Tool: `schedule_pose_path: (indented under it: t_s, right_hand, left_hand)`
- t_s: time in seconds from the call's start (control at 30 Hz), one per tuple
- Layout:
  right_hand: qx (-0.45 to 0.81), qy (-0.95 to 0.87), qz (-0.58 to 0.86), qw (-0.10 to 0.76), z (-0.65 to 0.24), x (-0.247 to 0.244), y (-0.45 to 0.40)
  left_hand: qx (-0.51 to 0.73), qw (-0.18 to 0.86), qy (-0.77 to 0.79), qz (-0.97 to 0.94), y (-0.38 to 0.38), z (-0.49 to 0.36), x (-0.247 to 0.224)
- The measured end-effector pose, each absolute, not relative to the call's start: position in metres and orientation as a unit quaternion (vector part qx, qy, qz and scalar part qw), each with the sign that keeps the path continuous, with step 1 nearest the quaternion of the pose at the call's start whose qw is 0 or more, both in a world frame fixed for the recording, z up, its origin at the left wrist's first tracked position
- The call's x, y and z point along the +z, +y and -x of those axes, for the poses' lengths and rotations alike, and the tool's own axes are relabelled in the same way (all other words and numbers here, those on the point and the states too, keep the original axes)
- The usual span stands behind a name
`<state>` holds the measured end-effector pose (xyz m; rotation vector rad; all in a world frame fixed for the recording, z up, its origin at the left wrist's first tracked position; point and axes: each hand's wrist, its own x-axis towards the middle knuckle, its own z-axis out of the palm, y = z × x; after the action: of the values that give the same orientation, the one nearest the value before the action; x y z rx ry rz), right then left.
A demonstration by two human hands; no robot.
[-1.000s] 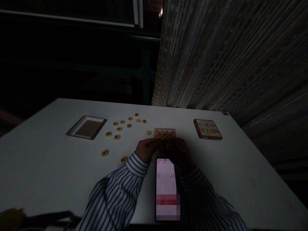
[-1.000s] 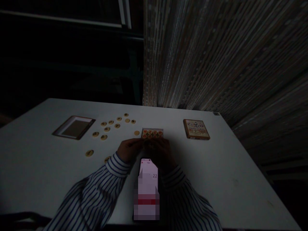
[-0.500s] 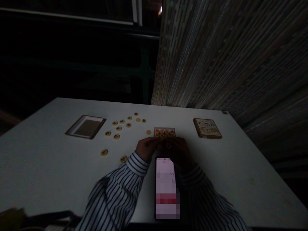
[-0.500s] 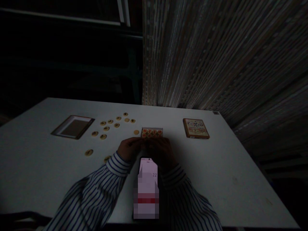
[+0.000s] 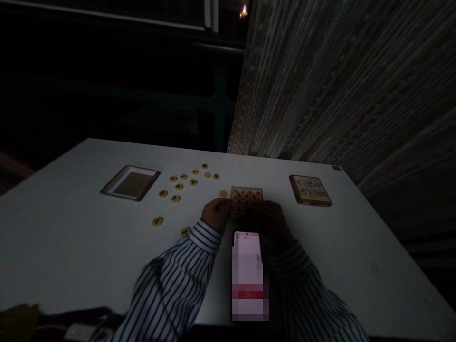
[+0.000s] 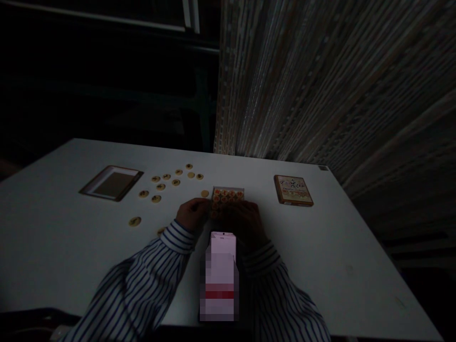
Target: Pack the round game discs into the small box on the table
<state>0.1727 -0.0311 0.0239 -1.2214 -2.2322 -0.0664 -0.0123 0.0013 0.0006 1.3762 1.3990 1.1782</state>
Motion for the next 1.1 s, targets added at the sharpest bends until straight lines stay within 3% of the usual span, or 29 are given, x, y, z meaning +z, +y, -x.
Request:
schedule_pose_path:
  t_s: [1.1]
  right_hand:
    - [-0.005, -0.851, 0.478, 0.219, -0.1658, 0.0232, -0.0333]
  left_hand:
    - [0.396, 0.400, 0.589, -0.580, -0.0017, 0.0120, 0.0062]
